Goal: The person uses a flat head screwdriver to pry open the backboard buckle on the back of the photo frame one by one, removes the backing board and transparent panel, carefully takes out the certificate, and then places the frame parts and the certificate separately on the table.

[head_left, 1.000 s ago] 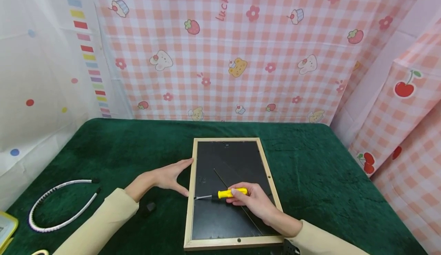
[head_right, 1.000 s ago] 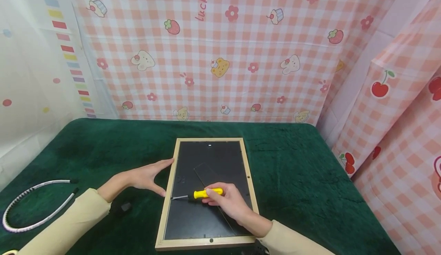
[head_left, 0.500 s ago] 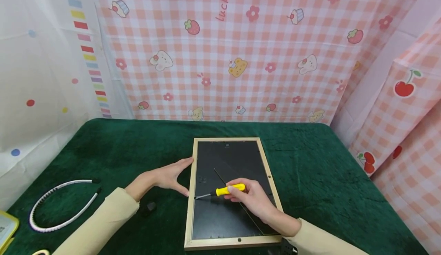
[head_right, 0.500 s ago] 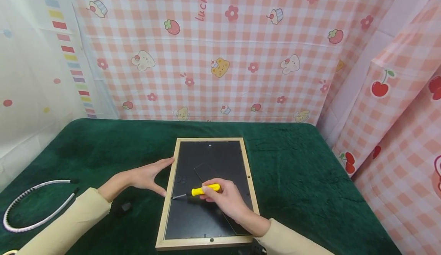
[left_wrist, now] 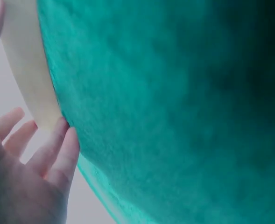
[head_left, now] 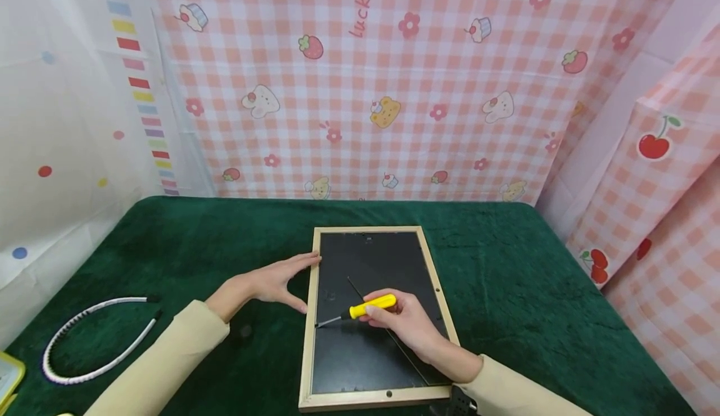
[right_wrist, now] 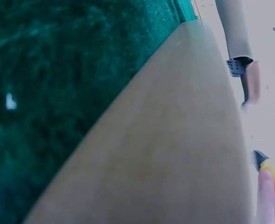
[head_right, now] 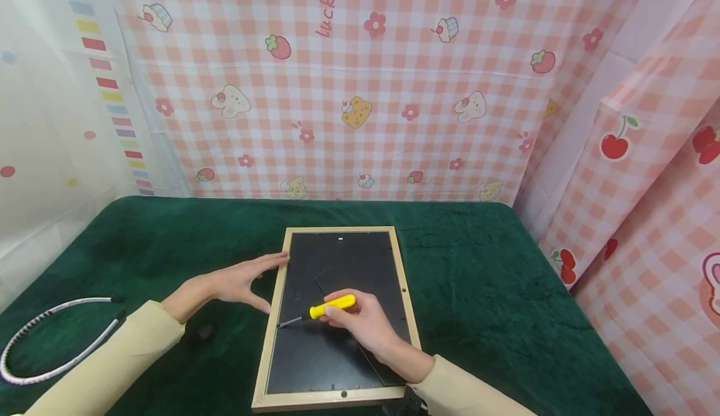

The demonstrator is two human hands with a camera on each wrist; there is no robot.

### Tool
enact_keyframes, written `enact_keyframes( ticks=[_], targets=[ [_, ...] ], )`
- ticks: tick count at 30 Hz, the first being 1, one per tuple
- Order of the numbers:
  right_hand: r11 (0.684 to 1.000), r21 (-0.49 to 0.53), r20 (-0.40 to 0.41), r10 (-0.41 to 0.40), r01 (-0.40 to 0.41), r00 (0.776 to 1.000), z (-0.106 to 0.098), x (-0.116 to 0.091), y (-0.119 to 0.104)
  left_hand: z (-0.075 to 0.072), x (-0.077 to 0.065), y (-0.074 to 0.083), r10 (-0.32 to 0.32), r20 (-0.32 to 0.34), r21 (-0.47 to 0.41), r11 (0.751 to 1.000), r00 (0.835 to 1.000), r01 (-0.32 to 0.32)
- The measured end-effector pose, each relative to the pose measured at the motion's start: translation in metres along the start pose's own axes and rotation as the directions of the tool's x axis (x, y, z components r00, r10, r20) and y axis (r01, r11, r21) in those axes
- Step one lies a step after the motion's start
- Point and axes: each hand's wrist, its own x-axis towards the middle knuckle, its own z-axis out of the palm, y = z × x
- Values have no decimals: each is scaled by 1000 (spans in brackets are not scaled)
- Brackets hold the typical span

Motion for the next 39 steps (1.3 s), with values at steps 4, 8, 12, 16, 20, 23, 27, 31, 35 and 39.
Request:
enact_keyframes(
  ticks=[4, 8, 12, 16, 20, 23, 27, 31, 35, 39],
  targets=[
    [999, -35, 23, -14, 15, 1000, 5, -4, -12, -4, 3, 1, -17, -1, 82, 996, 1000, 17],
    [997, -75, 38, -30, 33, 999, 6, -4, -16, -5, 5, 0, -18, -9, 106, 994, 1000, 18],
    [990, -127, 45, -47, 52, 998, 8, -4, -19, -3, 6, 0, -19, -12, 115, 993, 1000, 20],
    [976, -201, 50, -78, 87, 996, 12, -4, -24, -3, 6, -1, -18, -18, 121, 993, 1000, 20],
    [964, -241, 51, -101, 111, 994, 16, -4, -29, -2, 5, -1, -22, -24, 128, 992, 999, 24],
    [966, -232, 52, -109, 118, 993, 18, -2, -30, -2, 6, 0, -28, -27, 132, 991, 999, 31],
    [974, -195, 38, -111, 117, 993, 19, 0, -26, -2, 6, 0, -29, -28, 137, 990, 999, 33],
    [964, -221, 32, -147, 150, 989, 18, 5, -15, -3, 6, 1, -29, -26, 139, 990, 999, 32],
    [914, -331, 66, -227, 236, 972, 18, 9, -7, -4, 6, 2, -46, -23, 139, 989, 999, 49],
    [867, -403, 103, -274, 292, 956, 21, 11, -9, -3, 5, 1, -61, -23, 135, 989, 998, 63]
  ],
)
